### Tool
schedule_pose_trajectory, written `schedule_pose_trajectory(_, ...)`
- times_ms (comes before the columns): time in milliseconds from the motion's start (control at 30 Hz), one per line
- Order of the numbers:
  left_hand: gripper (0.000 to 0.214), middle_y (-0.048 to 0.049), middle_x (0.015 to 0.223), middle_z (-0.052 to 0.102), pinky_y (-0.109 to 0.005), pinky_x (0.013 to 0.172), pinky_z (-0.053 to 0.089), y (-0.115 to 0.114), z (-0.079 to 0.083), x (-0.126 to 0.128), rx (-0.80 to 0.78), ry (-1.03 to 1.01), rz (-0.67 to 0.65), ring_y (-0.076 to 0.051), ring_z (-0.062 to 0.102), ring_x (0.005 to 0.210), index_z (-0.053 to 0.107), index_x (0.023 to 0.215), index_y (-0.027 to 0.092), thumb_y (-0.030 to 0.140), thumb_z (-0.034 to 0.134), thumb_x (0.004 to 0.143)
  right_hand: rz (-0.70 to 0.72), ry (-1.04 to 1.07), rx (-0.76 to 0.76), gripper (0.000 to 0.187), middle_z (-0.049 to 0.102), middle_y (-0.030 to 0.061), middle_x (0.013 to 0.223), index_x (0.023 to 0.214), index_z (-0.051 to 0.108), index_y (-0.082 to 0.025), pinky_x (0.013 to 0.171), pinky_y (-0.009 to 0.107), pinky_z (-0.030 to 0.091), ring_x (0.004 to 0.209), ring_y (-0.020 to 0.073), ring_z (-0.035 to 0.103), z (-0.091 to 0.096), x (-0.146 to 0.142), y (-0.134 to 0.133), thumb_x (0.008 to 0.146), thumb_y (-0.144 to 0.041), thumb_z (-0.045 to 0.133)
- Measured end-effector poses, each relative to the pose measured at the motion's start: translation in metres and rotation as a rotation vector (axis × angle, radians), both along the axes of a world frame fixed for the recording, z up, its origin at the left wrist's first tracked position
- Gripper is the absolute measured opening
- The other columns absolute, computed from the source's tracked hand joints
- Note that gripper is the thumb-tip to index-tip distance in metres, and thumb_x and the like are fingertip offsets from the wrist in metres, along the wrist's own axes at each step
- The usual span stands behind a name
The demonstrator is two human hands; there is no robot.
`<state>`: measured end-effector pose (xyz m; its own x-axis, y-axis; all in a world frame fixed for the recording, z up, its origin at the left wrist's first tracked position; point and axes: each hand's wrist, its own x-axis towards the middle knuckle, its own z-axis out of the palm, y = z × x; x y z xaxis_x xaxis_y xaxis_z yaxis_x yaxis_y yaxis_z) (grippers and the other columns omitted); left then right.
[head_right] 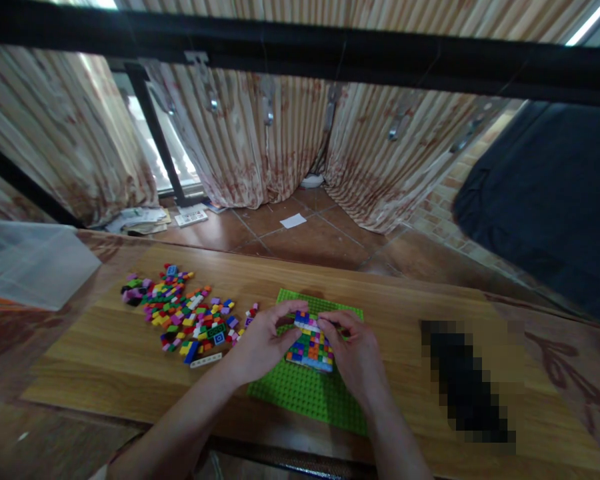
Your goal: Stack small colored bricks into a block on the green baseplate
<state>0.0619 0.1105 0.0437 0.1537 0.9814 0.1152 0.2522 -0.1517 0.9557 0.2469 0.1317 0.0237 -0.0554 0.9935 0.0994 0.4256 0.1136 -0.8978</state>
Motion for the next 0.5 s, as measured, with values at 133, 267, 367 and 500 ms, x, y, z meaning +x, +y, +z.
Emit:
schedule_pose_trajectory(133, 0.043, -0.0058, 0.119, 0.069, -0.033, 0.102, 0.048, 0.000, -0.001, 0.001, 0.005, 0.009, -0.002, -0.018, 0.064, 0.109, 0.062, 0.120, 0.017, 0.006, 0.055, 0.079, -0.006, 0.079, -0.076, 0.034, 0.073, 0.0066, 0.092, 0.089, 0.075, -0.021, 0.073, 0.034, 0.053, 0.082, 0.0219, 0.066, -0.001, -0.001, 0.000, 0.076, -0.051, 0.069)
schedule_pose_trajectory(267, 0.042, -0.0068, 0.121, 0.069, -0.034, 0.103, 0.048, -0.002, -0.001, 0.001, 0.008, 0.024, 0.012, -0.019, 0.064, 0.111, 0.062, 0.119, 0.017, 0.006, 0.056, 0.079, 0.014, 0.142, -0.106, 0.034, 0.074, 0.0058, 0.089, 0.088, 0.075, -0.021, 0.073, 0.034, 0.054, 0.082, 0.0222, 0.067, 0.001, -0.004, 0.000, 0.074, -0.052, 0.071)
schedule_pose_trajectory(367, 0.040, -0.0076, 0.122, 0.068, -0.035, 0.103, 0.048, -0.003, -0.001, -0.003, 0.028, 0.045, 0.027, -0.020, 0.063, 0.112, 0.062, 0.120, 0.017, 0.010, 0.057, 0.081, 0.077, 0.177, -0.132, 0.036, 0.075, 0.0055, 0.088, 0.089, 0.075, -0.020, 0.076, 0.035, 0.054, 0.083, 0.0227, 0.068, 0.001, -0.004, 0.000, 0.074, -0.053, 0.070)
schedule_pose_trajectory(500, 0.035, -0.0093, 0.124, 0.067, -0.036, 0.098, 0.050, -0.002, 0.002, -0.021, 0.046, 0.069, 0.077, -0.021, 0.062, 0.114, 0.062, 0.120, 0.017, 0.018, 0.055, 0.085, 0.051, 0.185, -0.155, 0.046, 0.075, 0.0081, 0.097, 0.094, 0.076, -0.020, 0.085, 0.039, 0.052, 0.093, 0.0251, 0.068, 0.001, 0.002, 0.001, 0.078, -0.061, 0.062)
